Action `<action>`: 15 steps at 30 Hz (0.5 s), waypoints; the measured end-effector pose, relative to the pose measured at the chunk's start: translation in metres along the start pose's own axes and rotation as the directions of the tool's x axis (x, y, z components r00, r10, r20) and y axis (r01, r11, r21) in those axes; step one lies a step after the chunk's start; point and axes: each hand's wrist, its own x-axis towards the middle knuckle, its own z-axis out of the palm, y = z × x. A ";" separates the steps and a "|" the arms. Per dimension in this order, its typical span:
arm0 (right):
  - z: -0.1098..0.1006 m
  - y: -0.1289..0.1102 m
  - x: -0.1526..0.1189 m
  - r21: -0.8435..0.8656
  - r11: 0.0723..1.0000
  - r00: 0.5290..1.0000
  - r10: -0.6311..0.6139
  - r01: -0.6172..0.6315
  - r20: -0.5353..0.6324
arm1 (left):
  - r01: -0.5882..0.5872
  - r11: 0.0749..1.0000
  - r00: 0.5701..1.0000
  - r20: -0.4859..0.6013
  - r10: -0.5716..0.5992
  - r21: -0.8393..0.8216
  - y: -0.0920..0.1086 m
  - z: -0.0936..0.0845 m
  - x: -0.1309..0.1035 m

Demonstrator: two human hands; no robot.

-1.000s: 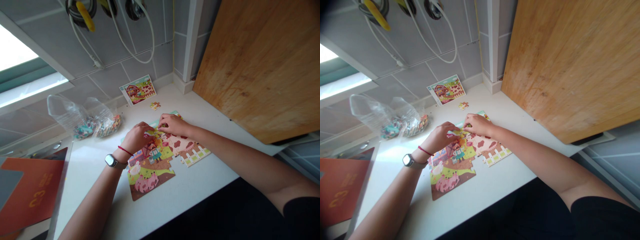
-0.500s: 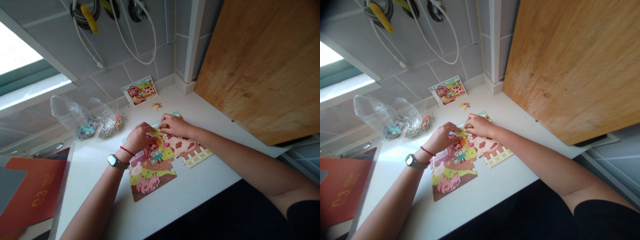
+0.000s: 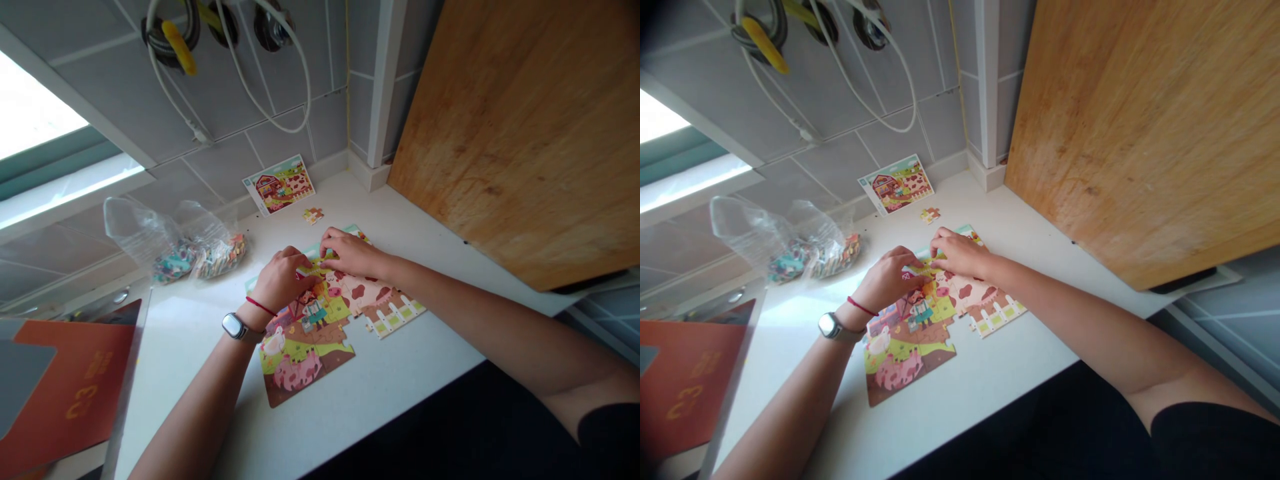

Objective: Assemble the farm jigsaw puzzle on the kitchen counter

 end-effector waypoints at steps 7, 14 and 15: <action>-0.005 0.027 0.007 0.049 0.998 0.957 -0.031 0.047 -0.288 | 0.015 1.000 1.000 0.012 -0.015 0.017 -0.001 0.003 0.001; -0.011 0.039 0.027 -0.065 0.990 0.970 0.109 -0.126 -0.217 | 0.053 0.997 0.994 0.090 -0.059 0.063 0.003 -0.001 0.004; -0.013 0.037 0.035 -0.092 0.979 0.969 0.160 -0.180 -0.189 | 0.055 0.995 0.992 0.105 -0.064 0.081 0.005 -0.002 0.004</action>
